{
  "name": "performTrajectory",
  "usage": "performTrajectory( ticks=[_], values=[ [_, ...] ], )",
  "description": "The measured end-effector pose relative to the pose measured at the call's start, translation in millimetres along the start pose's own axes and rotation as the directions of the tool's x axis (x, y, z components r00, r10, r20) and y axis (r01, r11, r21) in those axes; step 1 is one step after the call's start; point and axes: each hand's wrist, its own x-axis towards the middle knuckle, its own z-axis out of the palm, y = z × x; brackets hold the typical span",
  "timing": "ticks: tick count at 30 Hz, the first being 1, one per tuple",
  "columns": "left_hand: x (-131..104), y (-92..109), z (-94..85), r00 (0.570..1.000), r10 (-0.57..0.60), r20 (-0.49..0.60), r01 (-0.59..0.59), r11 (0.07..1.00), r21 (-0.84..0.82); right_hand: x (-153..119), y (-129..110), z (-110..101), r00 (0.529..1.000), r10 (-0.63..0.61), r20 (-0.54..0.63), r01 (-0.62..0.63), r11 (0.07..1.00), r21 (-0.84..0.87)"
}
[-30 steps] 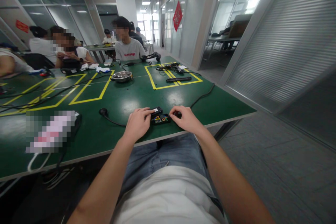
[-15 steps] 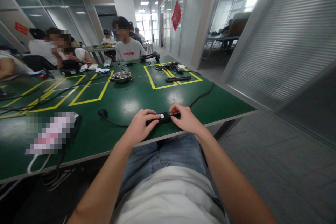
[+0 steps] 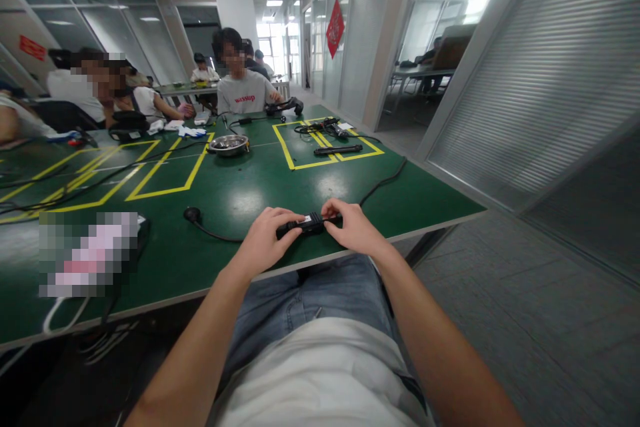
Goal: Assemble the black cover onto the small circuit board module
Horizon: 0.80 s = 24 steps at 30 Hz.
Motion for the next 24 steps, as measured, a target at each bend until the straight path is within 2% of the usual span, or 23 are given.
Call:
performTrajectory(
  ticks=[4, 6, 8, 12, 18, 21, 24],
  values=[
    [3, -3, 2.7, 0.981, -0.122, -0.151, 0.133, 0.989, 0.065, 0, 0, 0, 1.0, 0.002, 0.002, -0.002, 1.0, -0.015],
    [5, -7, 4.8, 0.964, -0.192, -0.181, 0.212, 0.972, 0.099, 0, 0, -1, 1.0, 0.003, 0.011, -0.003, 0.999, -0.037],
    [7, -9, 6.4, 0.961, -0.226, -0.157, 0.245, 0.963, 0.113, 0, -1, -1, 1.0, 0.008, 0.026, -0.007, 0.999, -0.041],
    [7, -10, 6.0, 0.978, -0.184, -0.094, 0.193, 0.976, 0.099, 0, -2, -1, 0.999, 0.007, 0.046, -0.006, 1.0, -0.021],
    [-2, -1, -0.4, 0.98, -0.12, -0.157, 0.13, 0.99, 0.054, 0, 0, 0, 0.999, -0.013, 0.042, 0.014, 1.0, -0.026],
    [-5, 4, -3.1, 0.987, -0.128, -0.101, 0.14, 0.983, 0.119, 0, -1, 0, 0.999, -0.017, 0.043, 0.018, 0.999, -0.026],
    [-5, 8, -4.1, 0.982, -0.184, -0.035, 0.187, 0.962, 0.199, 0, -3, -1, 0.999, -0.005, 0.051, 0.006, 1.0, -0.021]
  ],
)
